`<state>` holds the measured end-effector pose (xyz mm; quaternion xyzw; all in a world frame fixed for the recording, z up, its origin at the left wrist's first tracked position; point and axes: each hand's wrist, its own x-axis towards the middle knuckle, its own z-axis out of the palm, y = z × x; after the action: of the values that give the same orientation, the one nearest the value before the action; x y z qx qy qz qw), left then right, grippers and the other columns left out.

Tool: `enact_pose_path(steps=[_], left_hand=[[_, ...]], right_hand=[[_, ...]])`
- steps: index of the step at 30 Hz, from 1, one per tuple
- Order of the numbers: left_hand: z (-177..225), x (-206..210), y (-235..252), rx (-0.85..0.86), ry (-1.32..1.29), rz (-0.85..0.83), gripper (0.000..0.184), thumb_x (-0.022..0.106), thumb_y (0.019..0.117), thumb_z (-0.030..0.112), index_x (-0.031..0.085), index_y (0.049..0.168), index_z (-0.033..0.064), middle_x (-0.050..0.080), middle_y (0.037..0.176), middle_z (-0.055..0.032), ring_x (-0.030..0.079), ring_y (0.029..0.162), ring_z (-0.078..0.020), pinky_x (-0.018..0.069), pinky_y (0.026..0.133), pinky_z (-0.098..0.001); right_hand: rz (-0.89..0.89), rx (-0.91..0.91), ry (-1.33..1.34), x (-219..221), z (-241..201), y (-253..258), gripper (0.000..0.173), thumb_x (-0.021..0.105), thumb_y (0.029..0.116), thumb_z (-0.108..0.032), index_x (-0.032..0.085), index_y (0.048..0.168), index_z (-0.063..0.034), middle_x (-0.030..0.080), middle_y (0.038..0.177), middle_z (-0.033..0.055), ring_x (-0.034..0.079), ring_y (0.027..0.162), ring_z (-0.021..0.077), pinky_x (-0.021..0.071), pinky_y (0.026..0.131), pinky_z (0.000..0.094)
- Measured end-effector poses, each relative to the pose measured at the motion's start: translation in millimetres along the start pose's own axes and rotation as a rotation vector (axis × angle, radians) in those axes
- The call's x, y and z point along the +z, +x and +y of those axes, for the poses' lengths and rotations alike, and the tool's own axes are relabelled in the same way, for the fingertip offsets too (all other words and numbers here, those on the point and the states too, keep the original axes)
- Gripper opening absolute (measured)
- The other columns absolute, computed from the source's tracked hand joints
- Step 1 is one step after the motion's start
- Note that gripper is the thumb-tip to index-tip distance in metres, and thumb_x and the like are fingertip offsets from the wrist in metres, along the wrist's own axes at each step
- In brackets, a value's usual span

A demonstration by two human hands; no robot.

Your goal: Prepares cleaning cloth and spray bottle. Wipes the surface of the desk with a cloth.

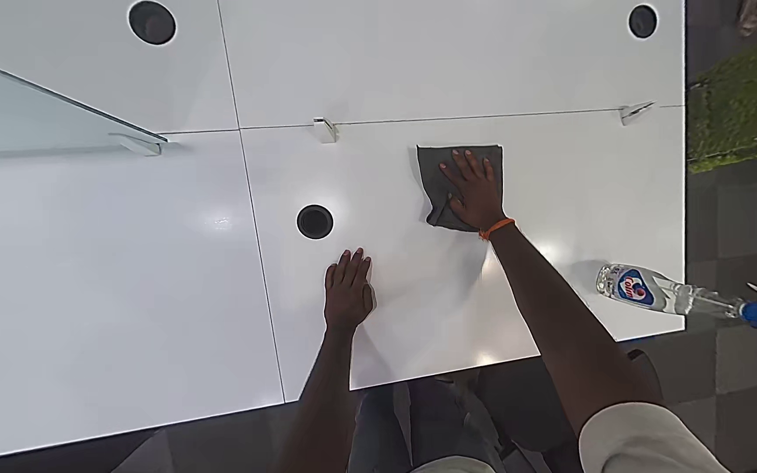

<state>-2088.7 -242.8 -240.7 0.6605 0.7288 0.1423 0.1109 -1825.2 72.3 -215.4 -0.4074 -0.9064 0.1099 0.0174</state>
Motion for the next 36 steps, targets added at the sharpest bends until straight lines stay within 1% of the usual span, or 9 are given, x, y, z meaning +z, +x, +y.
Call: enact_pose_path(steps=[7,8,11,14,16,19,24,30,36], left_hand=[[-2.9,2.5,-0.7,0.023,0.005,0.022,0.054,0.031,0.0998,0.024,0.050,0.150,0.0202,0.035,0.165,0.0017,0.023,0.156,-0.0234,0.0220,0.122,-0.0527],[-3.8,1.9,-0.8,0.024,0.005,0.016,0.055,0.031,0.0998,0.024,0.050,0.151,0.0195,0.034,0.166,0.0010,0.022,0.156,-0.0238,0.0215,0.122,-0.0532],[-0.8,2.6,-1.1,0.020,-0.011,-0.008,0.055,0.032,0.0985,0.024,0.049,0.150,0.0179,0.034,0.166,-0.0004,0.022,0.156,-0.0246,0.0209,0.122,-0.0542],[-4.4,2.2,0.5,0.030,-0.019,0.026,0.054,0.032,0.0988,0.024,0.051,0.149,0.0162,0.036,0.165,-0.0022,0.023,0.156,-0.0256,0.0208,0.122,-0.0545],[-5.0,1.9,-0.6,0.047,-0.022,0.024,0.054,0.031,0.0990,0.023,0.050,0.149,0.0152,0.037,0.164,-0.0036,0.024,0.156,-0.0268,0.0210,0.122,-0.0550],[-8.6,2.7,0.3,0.080,-0.031,0.034,0.054,0.029,0.1003,0.023,0.051,0.148,0.0127,0.039,0.163,-0.0069,0.027,0.155,-0.0306,0.0214,0.122,-0.0575],[-8.4,1.5,0.4,0.075,-0.015,0.034,0.055,0.027,0.1000,0.024,0.053,0.147,0.0121,0.043,0.160,-0.0084,0.031,0.153,-0.0338,0.0228,0.121,-0.0584],[3.2,-2.7,0.6,0.036,0.040,0.010,0.058,0.026,0.0992,0.028,0.052,0.148,0.0117,0.041,0.162,-0.0092,0.029,0.153,-0.0344,0.0220,0.121,-0.0579],[4.8,-3.3,2.4,0.041,0.048,0.029,0.057,0.027,0.0980,0.028,0.054,0.146,0.0109,0.043,0.160,-0.0091,0.031,0.152,-0.0348,0.0233,0.120,-0.0595]], right_hand=[[0.049,0.212,-0.027,19.6,-38.8,-137.4,0.065,0.036,0.0968,-0.047,0.034,0.161,-0.0343,0.018,0.172,0.0007,0.011,0.159,0.0313,0.0111,0.121,0.0694],[0.062,0.265,-0.029,27.1,-54.5,-157.1,0.066,0.037,0.0968,-0.046,0.031,0.161,-0.0350,0.015,0.173,-0.0004,0.007,0.160,0.0293,0.0102,0.121,0.0695],[0.098,0.394,-0.033,53.3,-117.8,-214.8,0.065,0.036,0.0965,-0.048,0.032,0.161,-0.0358,0.018,0.172,0.0010,0.007,0.159,0.0294,0.0090,0.121,0.0700],[0.082,0.383,-0.004,70.0,-200.5,-264.7,0.063,0.038,0.0952,-0.047,0.041,0.157,-0.0346,0.031,0.168,0.0038,0.020,0.157,0.0339,0.0159,0.119,0.0719],[-0.006,0.338,0.043,66.1,-228.6,-296.0,0.064,0.040,0.0949,-0.046,0.040,0.158,-0.0350,0.032,0.168,0.0033,0.024,0.156,0.0339,0.0180,0.119,0.0701],[-0.082,0.267,0.130,64.5,-213.6,-332.7,0.066,0.045,0.0949,-0.050,0.035,0.159,-0.0394,0.024,0.171,-0.0042,0.018,0.158,0.0271,0.0126,0.122,0.0659],[-0.032,0.380,0.064,52.5,-145.5,-364.6,0.067,0.042,0.0933,-0.059,0.037,0.158,-0.0408,0.027,0.170,-0.0033,0.021,0.157,0.0266,0.0140,0.122,0.0653],[0.018,0.668,0.008,44.0,-130.2,-334.6,0.068,0.039,0.0929,-0.060,0.033,0.159,-0.0431,0.026,0.170,-0.0051,0.020,0.157,0.0244,0.0132,0.122,0.0640],[0.105,0.775,-0.046,42.9,-106.7,-294.4,0.069,0.039,0.0915,-0.059,0.038,0.158,-0.0394,0.030,0.168,-0.0021,0.023,0.156,0.0267,0.0166,0.121,0.0632]])
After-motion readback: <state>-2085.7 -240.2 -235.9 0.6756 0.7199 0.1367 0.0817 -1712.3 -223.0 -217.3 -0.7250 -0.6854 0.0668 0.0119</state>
